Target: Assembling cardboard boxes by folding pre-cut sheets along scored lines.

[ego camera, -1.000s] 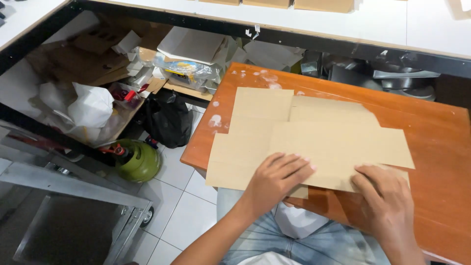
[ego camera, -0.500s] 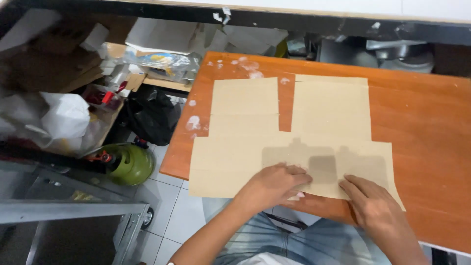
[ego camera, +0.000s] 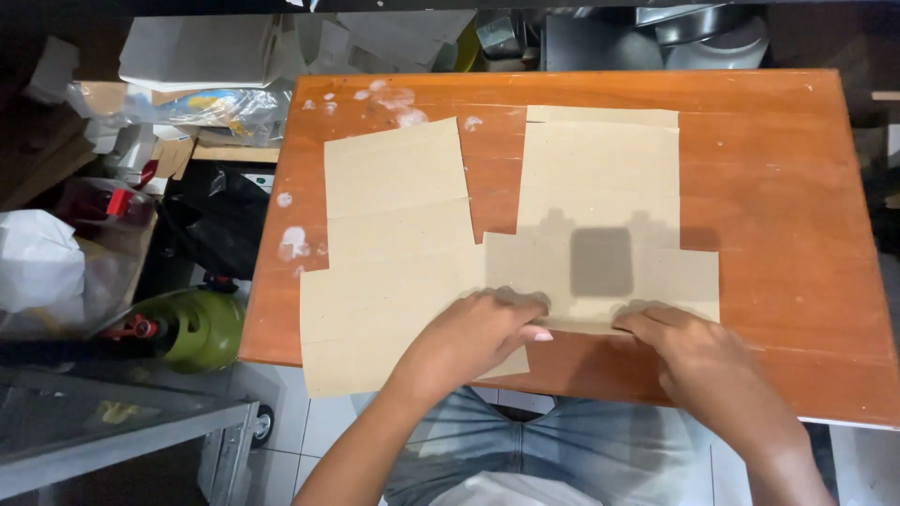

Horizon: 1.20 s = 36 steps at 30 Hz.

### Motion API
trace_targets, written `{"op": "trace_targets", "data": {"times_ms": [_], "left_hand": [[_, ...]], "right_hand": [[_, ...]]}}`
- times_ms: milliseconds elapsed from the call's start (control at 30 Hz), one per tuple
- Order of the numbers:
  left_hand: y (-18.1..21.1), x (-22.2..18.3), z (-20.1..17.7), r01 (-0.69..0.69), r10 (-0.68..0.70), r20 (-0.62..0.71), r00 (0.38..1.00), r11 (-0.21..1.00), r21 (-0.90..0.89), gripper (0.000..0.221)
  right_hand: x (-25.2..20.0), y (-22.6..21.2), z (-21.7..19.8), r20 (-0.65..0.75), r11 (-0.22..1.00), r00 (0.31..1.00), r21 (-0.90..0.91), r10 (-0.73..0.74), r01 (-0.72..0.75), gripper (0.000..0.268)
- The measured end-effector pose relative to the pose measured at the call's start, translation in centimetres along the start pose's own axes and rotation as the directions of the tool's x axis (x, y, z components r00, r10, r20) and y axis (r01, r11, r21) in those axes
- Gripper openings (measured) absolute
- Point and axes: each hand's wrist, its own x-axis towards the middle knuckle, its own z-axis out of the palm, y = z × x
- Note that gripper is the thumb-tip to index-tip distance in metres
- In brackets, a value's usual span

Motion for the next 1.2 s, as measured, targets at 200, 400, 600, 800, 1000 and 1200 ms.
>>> {"op": "trace_targets", "data": {"times_ms": [200,400,600,800,1000,1200], "left_hand": [[-1.0,1.1,-0.5,-0.006,0.000,-0.065,0.998,0.996,-0.092,0.015],[-1.8,1.3,-0.3,-0.021,-0.037,-0.175,0.984,0.947,-0.319,0.023],[-1.7,-1.0,-0.7,0.202,-0.335,-0.171,0.927,0.827,-0.525,0.023],[-3.4,-3.2,3.2,-0.038,0.000,-0.582,0.814,0.998,-0.054,0.060],[-6.2,-4.4,4.7,0.226,-0.088,-0.368,0.926,0.909,0.350,0.074],[-7.7,-4.8,2.0,0.207,-0.133,-0.286,0.949,0.947,0.246,0.068]], "right_hand": [[1.3,1.0,-0.9,0.091,0.989,0.996,0.143,0.017,-0.030,0.042],[2.8,0.1,-2.9,0.283,0.986,0.944,-0.042,0.169,-0.163,0.028],[3.4,-2.1,-5.6,0.362,0.964,0.897,-0.016,0.255,-0.267,0.027],[4.1,-2.0,-6.1,0.374,0.931,0.856,-0.073,0.357,-0.357,0.035],[5.0,1.0,-4.7,0.355,0.963,0.919,0.136,0.172,-0.233,0.031],[5.5,2.7,-3.9,0.314,0.906,0.944,0.362,0.102,-0.218,0.042]]}}
